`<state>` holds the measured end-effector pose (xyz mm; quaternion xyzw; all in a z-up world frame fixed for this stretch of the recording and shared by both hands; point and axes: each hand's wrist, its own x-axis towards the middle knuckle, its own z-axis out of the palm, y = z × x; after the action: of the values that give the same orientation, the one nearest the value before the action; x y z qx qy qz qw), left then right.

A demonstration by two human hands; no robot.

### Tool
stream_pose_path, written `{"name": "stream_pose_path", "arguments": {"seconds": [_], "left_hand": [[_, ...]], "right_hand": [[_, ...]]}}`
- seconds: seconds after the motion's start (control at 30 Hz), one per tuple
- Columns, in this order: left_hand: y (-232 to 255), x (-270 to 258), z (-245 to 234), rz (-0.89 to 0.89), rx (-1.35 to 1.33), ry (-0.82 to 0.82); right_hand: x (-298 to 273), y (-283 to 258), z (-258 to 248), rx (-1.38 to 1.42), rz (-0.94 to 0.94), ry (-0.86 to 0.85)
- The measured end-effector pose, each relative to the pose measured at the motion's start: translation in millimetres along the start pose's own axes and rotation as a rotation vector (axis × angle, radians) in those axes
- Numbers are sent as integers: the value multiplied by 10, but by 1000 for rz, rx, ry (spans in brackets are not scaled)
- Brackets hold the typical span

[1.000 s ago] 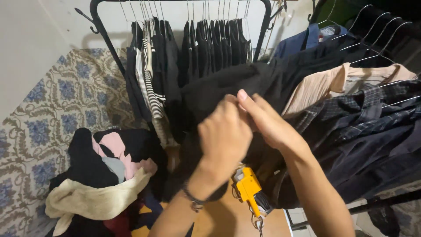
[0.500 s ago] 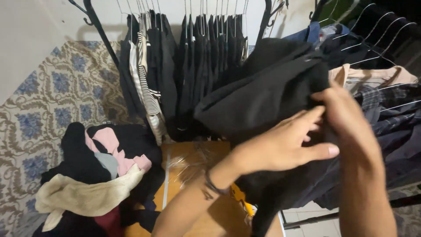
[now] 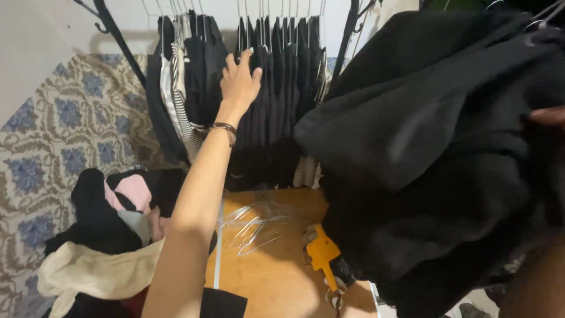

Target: Tagging a black hoodie with a label gun, hanging it on a metal hanger, and placing it on a garment rack.

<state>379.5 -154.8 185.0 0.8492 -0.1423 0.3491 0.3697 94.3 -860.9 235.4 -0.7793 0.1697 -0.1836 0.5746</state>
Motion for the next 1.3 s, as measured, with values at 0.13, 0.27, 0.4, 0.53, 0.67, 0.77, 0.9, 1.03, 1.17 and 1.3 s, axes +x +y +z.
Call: {"name": "stream_pose_path", "arguments": {"seconds": [0.13,0.27,0.4,0.53,0.67,0.77,0.9,1.03,1.17,1.3], "left_hand": [[-178,169,421,68,245,-49],[-310,239,648,-83,377,-86],[-725,459,897,-38,321,-41],[-971,509,867,40,421,17],[-956,474,502,-15,401,31],[-1074,481,372,-66,380,57],[-799,431,279,-86,502,121],[-49,250,224,197,684,237],[125,263,551,103,421,-58],[-447,463,1152,-66,371,-101]], "right_hand": [[-972,-606,1194,55,94,62],[-1945,-1215,1987,134,32,144],[-1879,-1199,2127,215,-106,11],[-1803,-1080,2144,140,-182,-58],[-1797,-1131,2204,100,-246,-39],[-1854,-1264,2285,170,-5,106],[-1681,-1112,2172,198,-113,-9],[-1629,-1049,2156,157,-66,31],[-1674,-1117,2245,146,-149,65],[-1759,-1231,2280,141,-209,-50]]}}
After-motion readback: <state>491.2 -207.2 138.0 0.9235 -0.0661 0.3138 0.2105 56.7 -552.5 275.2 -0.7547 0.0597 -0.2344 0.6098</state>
